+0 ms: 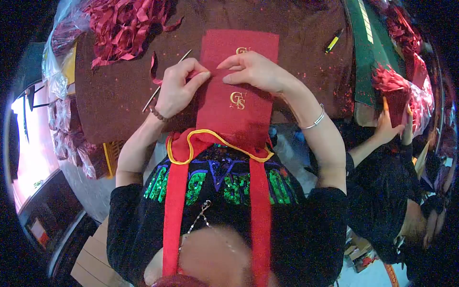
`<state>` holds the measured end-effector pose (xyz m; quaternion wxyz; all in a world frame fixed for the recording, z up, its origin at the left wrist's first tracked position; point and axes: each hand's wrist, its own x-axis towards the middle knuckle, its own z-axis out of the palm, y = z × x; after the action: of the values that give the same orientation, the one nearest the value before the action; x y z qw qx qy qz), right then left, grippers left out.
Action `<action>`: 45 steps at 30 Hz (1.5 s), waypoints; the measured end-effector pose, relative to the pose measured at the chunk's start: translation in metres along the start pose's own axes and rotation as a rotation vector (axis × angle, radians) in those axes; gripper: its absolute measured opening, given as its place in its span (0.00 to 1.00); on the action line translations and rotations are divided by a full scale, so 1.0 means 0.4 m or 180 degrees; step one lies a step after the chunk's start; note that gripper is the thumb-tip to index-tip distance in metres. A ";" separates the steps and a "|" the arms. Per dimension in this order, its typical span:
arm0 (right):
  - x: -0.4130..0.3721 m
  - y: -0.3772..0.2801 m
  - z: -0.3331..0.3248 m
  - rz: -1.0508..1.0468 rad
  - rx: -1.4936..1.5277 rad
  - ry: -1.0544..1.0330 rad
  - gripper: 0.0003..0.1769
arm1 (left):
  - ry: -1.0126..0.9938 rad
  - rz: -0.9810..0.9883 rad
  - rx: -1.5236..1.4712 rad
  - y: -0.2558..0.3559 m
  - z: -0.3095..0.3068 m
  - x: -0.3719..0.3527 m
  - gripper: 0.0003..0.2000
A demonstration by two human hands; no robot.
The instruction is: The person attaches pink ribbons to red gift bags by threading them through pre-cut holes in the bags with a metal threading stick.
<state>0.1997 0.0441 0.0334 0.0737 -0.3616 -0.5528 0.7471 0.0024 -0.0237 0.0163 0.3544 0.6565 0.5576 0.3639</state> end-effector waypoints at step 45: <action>0.040 0.044 -0.053 -0.0253 -0.0991 0.0181 0.16 | 0.0301 0.0663 0.0530 -0.025 0.033 -0.040 0.04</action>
<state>0.2064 0.0620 0.0080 0.0619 -0.3674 -0.6735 0.6384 0.0073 -0.0390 -0.0004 0.2323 0.7201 0.5308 0.3818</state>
